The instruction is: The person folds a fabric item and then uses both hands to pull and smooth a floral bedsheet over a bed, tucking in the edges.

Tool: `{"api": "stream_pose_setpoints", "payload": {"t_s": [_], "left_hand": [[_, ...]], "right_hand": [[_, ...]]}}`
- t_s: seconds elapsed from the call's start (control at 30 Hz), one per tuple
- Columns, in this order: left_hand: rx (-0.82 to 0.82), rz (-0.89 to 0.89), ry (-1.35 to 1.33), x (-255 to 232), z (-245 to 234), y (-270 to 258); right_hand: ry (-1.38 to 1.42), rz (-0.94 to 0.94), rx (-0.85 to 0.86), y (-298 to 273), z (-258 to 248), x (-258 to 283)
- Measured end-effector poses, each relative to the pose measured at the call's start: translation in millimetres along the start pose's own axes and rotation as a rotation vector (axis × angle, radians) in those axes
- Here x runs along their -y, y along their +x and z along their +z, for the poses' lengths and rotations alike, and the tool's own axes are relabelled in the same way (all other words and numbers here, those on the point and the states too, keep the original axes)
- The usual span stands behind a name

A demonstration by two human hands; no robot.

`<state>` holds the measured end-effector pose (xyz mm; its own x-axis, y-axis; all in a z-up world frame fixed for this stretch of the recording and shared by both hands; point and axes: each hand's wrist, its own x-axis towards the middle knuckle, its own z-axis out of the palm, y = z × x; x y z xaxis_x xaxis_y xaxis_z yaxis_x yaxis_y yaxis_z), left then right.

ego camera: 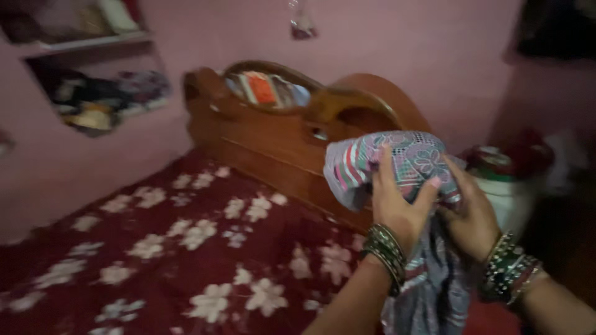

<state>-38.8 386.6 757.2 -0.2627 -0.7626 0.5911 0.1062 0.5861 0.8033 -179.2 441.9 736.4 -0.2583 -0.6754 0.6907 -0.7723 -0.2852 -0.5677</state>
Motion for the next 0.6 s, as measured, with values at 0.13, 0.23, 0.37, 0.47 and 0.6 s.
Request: {"api": "stream_pose_setpoints", "payload": {"t_s": [0.13,0.23,0.37,0.47,0.6], "left_hand": [[0.003,0.099,0.156,-36.9,-91.1,-16.3],[-0.091,0.065,0.299,-60.0,-147.9,-30.7],[-0.253,0.039,0.437,-86.7,-220.3,-36.7],[-0.396,0.017,0.523,-92.9,-255.7,-36.7],[-0.532,0.03,0.584,-107.3,-290.3,-45.5]], "right_hand": [[-0.051,-0.044,-0.037,7.3,25.5,83.4],[0.123,-0.13,-0.005,4.2,55.3,138.7],[0.198,-0.196,0.041,10.4,101.0,201.1],[0.285,-0.213,0.078,19.2,136.1,228.0],[0.423,-0.207,0.123,20.4,170.4,259.7]]}}
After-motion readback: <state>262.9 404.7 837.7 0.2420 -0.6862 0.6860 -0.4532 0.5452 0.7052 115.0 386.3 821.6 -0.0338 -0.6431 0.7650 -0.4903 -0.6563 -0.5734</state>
